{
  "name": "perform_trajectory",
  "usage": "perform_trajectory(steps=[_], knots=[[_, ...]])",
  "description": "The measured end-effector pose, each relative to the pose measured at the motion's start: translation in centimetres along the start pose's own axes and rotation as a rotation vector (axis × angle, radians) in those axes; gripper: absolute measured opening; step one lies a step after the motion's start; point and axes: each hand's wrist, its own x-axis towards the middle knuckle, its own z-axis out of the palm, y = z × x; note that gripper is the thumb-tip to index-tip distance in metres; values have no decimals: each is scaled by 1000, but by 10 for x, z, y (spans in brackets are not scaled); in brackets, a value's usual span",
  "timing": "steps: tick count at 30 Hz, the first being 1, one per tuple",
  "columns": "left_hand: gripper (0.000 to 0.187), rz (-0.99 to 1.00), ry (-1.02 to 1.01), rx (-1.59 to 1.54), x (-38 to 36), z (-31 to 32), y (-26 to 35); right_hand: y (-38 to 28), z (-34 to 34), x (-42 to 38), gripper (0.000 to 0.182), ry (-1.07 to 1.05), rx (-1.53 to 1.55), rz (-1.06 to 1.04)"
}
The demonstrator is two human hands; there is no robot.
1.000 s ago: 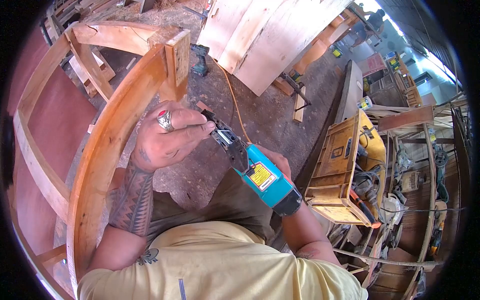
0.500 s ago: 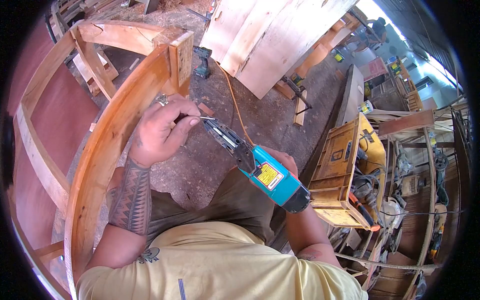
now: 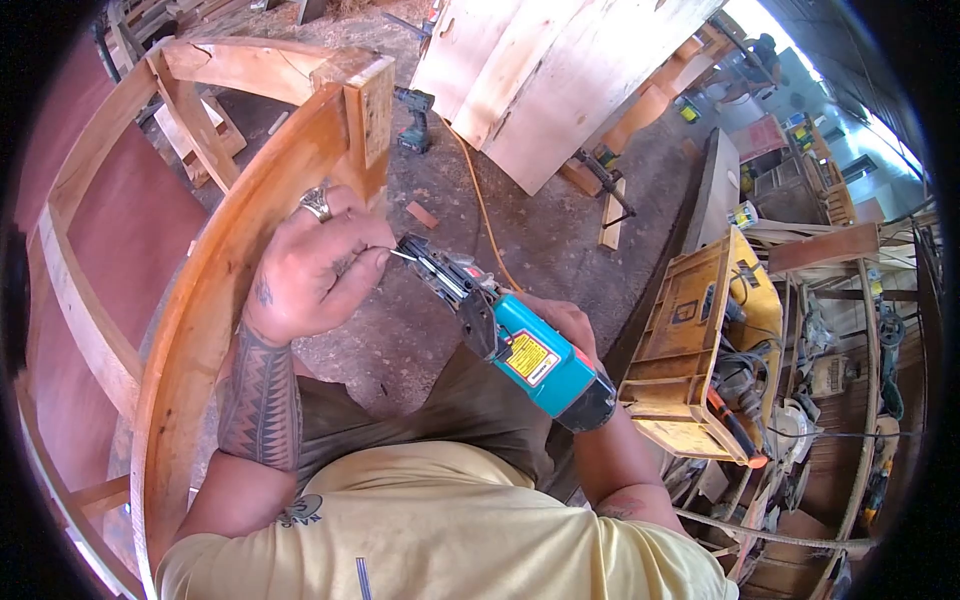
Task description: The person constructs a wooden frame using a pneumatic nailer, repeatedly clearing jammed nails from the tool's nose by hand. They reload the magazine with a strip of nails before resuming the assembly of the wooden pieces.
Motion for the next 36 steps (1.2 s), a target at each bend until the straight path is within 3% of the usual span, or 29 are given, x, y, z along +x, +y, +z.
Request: perform_trajectory(steps=[7, 13, 19, 24, 29, 36], knots=[[12, -19, -38, 50, -1, 1, -4, -4, 5, 12, 62, -34, 242, -20], [10, -234, -268, -291, -3, 1, -24, -2, 12, 19, 54, -48, 333, -89], [5, -110, -299, -262, -9, 10, -42, -8, 11, 15, 55, -74, 320, -35], [7, -100, -296, -228, -10, 10, -39, -10, 13, 15, 53, -70, 360, -50], [8, -116, -188, -254, -9, 12, -37, -8, 7, 4, 69, -78, 210, 60], [7, -162, -157, -273, -9, 8, -31, -12, 8, 2, 73, -68, 278, 187]])
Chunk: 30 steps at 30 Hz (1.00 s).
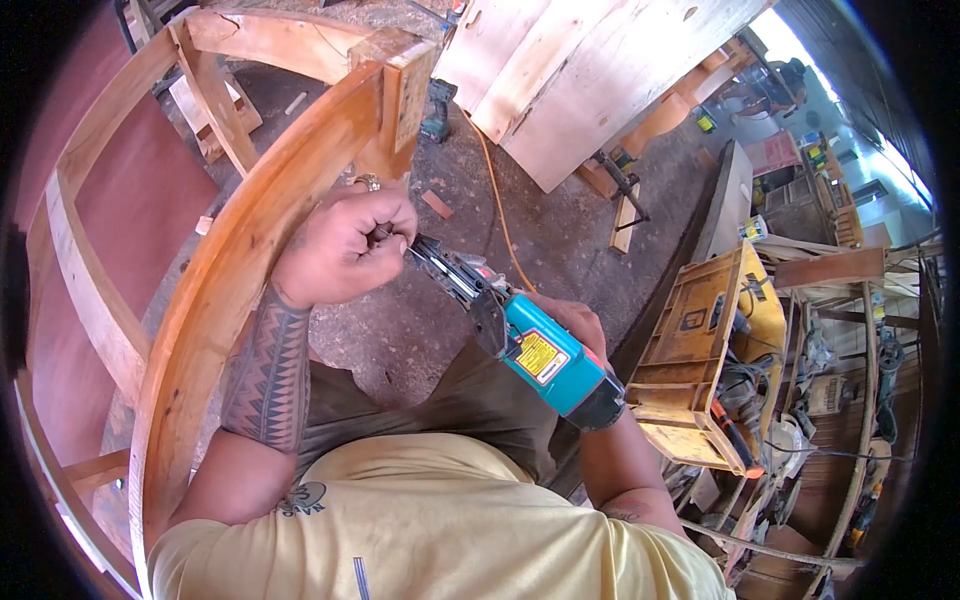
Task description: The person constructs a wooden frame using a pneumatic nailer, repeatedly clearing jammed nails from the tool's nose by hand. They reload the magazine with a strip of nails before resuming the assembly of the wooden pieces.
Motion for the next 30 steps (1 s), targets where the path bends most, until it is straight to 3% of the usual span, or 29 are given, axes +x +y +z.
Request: perform_trajectory(steps=[11, 16, 22, 25, 30], knots=[[9, 3, -15, 33, 0, 0, 2, -1, 1, 0, 71, -9, -122, -58], [9, 64, -57, 72, -1, -2, -4, -13, 3, 17, 50, -7, -111, -320], [9, 31, -210, 25, 0, -9, 2, 1, 2, 7, 58, -38, 5, -220], [11, 24, -83, 186, -2, -2, 9, 5, 0, -2, 69, -6, -7, -94], [14, 204, 110, 407, -2, 12, 24, 11, -7, -7, 76, 42, -20, -163]])
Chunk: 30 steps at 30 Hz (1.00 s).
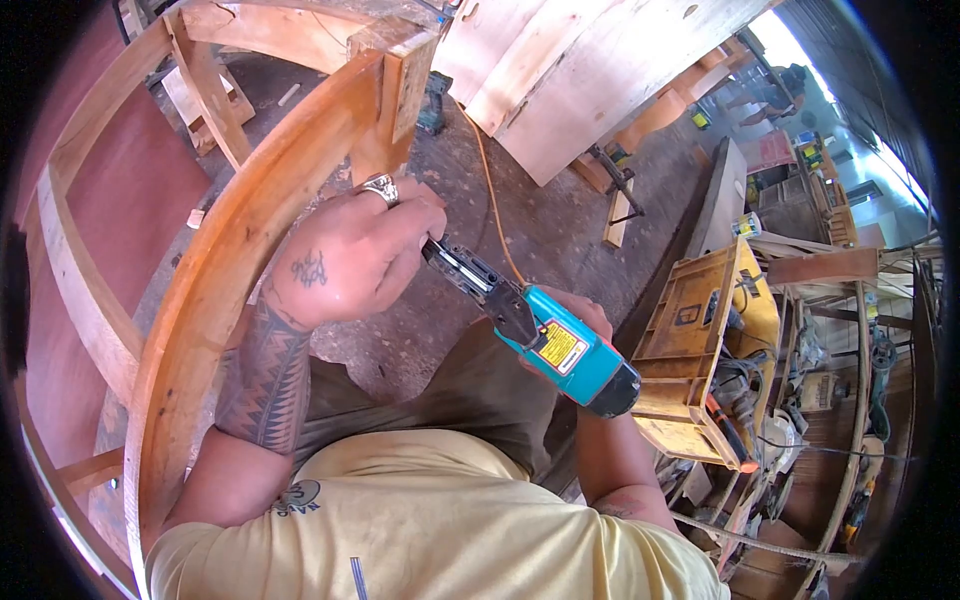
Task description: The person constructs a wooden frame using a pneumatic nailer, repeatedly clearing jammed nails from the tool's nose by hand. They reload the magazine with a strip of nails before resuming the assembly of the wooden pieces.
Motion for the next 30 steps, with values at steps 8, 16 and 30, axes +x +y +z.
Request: perform_trajectory(steps=[8, 16, 30], knots=[[14, -166, 54, -128, 1, 2, 9, -15, 9, 7, 75, 11, -42, 122], [15, -85, 41, -244, 3, 14, 34, -1, 14, 15, 51, 76, -109, 3], [16, -137, 64, -211, 4, 17, 34, 17, 15, 8, 63, 72, -182, 45]])
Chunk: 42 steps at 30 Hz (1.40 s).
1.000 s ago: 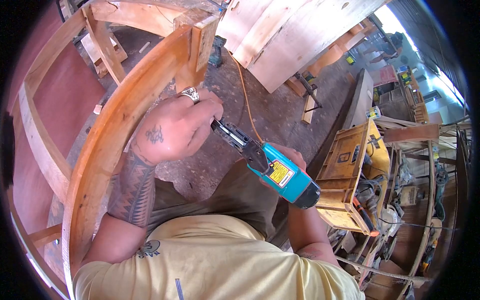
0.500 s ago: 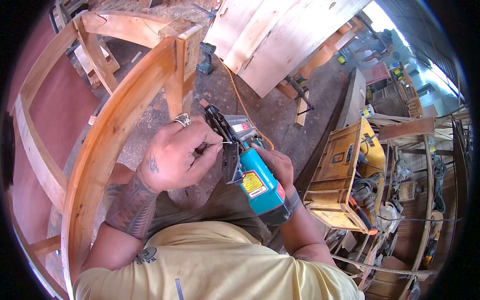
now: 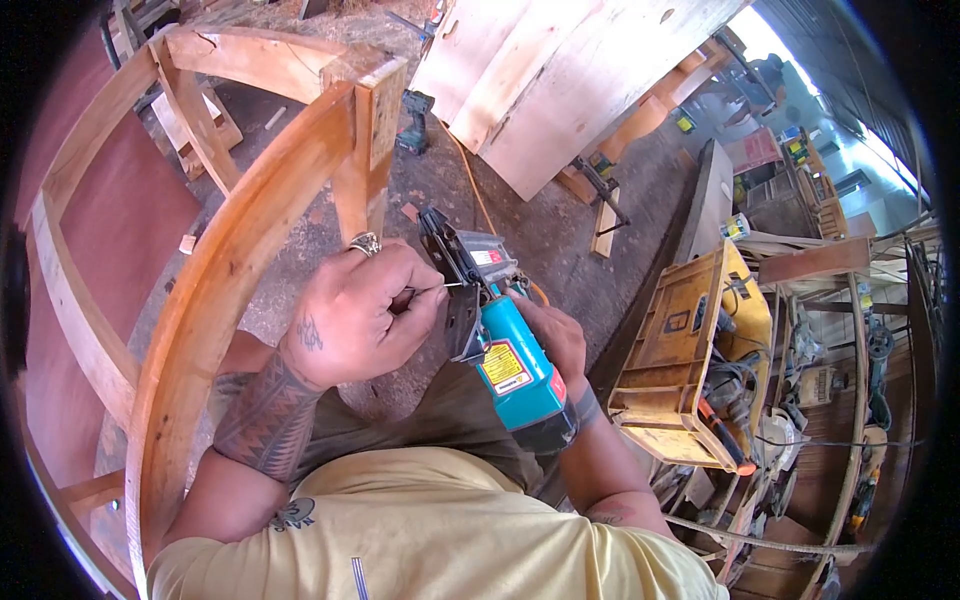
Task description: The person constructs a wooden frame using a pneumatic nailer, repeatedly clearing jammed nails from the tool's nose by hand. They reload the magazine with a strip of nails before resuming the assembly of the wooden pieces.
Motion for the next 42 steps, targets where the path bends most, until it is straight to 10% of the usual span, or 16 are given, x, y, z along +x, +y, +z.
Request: perform_trajectory(steps=[18, 27, 34, 42], knots=[[15, -63, 24, 293, -3, 5, -9, -13, 5, 13, 67, 63, -186, -361], [10, -167, 158, 33, 8, -17, -14, 4, 12, -11, 59, 66, 77, -63], [11, -387, 266, -832, 4, 19, -65, -40, -5, -11, 80, -15, 62, 129], [7, -411, 239, -847, 1, 25, -64, -49, -7, -2, 82, -65, 19, 170]])
